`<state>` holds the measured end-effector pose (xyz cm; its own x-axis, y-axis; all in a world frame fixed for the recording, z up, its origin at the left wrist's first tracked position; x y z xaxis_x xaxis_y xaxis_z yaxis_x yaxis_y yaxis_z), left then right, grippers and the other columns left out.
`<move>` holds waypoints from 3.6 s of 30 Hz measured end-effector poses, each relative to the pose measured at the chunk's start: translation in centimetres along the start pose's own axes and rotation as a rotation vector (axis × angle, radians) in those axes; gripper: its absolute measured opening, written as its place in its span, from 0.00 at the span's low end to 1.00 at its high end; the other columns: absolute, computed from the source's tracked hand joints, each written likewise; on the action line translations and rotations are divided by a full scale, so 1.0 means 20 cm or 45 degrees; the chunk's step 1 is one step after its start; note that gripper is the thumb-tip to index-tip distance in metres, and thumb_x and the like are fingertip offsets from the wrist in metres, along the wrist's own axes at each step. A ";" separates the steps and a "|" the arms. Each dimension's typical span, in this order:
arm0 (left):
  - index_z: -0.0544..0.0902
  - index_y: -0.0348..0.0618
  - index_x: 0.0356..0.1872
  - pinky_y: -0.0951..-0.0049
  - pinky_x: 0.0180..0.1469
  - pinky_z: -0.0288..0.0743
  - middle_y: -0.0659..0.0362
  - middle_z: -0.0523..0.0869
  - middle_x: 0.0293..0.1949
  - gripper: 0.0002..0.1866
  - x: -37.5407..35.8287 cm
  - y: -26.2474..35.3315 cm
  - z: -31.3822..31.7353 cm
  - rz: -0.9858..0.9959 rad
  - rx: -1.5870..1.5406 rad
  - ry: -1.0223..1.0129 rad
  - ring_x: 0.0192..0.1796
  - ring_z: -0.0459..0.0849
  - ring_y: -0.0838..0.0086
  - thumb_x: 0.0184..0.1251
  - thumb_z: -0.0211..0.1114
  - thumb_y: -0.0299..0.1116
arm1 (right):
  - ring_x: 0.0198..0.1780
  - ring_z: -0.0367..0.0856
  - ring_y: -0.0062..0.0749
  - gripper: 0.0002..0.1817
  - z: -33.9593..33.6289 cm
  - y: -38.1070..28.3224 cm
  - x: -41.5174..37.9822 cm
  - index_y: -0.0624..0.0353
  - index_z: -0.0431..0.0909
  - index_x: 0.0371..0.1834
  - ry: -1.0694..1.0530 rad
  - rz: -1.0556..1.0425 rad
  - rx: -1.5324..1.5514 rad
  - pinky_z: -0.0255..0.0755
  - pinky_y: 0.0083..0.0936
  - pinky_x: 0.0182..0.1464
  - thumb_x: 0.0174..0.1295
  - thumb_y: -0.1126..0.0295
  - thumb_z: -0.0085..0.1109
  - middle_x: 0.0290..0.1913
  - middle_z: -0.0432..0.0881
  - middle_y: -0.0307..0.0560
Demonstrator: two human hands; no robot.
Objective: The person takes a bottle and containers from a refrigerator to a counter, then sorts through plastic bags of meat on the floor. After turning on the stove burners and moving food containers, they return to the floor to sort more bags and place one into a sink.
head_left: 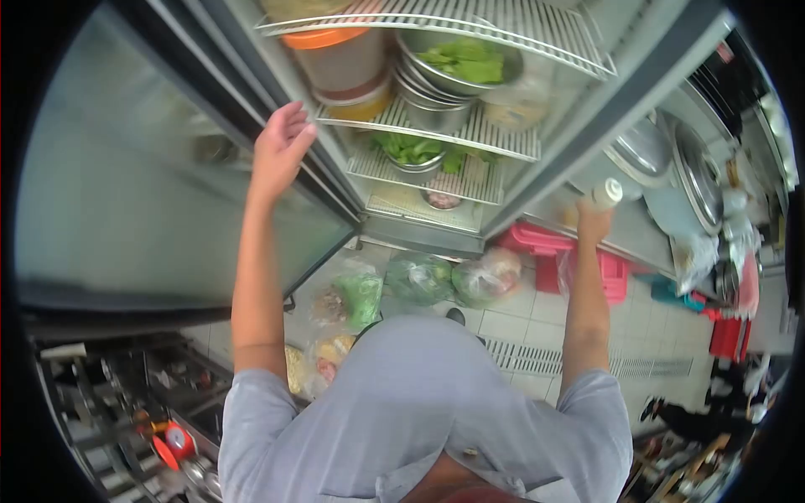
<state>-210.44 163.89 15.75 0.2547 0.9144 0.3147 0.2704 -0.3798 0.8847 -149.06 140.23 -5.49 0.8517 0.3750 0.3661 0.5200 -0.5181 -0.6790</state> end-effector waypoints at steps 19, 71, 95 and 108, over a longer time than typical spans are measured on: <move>0.61 0.32 0.71 0.64 0.68 0.69 0.43 0.76 0.63 0.46 0.48 0.02 0.06 0.187 -0.049 0.065 0.67 0.75 0.54 0.49 0.73 0.30 | 0.70 0.71 0.50 0.50 -0.09 -2.31 -0.92 0.73 0.59 0.71 -0.782 -0.794 1.136 0.69 0.42 0.70 0.48 0.64 0.80 0.68 0.70 0.68; 0.78 0.36 0.57 0.73 0.42 0.82 0.53 0.87 0.48 0.19 0.10 0.26 0.02 -0.059 -0.543 -0.280 0.44 0.88 0.71 0.76 0.60 0.40 | 0.50 0.83 0.37 0.44 -0.73 -2.90 -0.29 0.68 0.71 0.53 -0.023 -0.955 1.064 0.77 0.30 0.53 0.38 0.53 0.86 0.48 0.83 0.56; 0.76 0.43 0.27 0.76 0.30 0.76 0.63 0.80 0.24 0.12 0.42 -0.22 0.14 -0.242 -0.122 -0.008 0.24 0.79 0.79 0.67 0.65 0.38 | 0.49 0.85 0.41 0.44 -0.68 -2.88 -0.18 0.68 0.75 0.53 0.039 -1.129 0.974 0.79 0.32 0.53 0.40 0.46 0.82 0.46 0.85 0.57; 0.77 0.38 0.33 0.66 0.36 0.87 0.59 0.77 0.33 0.10 0.39 -0.20 0.20 -0.514 -0.592 0.017 0.35 0.82 0.71 0.65 0.64 0.34 | 0.49 0.84 0.44 0.45 -0.65 -2.89 -0.19 0.69 0.74 0.53 0.018 -0.966 0.915 0.77 0.33 0.53 0.40 0.45 0.82 0.46 0.84 0.59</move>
<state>-205.81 172.05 13.22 0.2041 0.9761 -0.0751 -0.0908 0.0953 0.9913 -181.51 158.81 40.65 0.3205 0.3992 0.8590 0.7613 0.4310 -0.4844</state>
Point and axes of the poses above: each hand's wrist, its own x-axis towards the middle knuckle, its own z-axis out of the palm, y = z × x, the point moved 4 cm from there along x, towards the middle knuckle
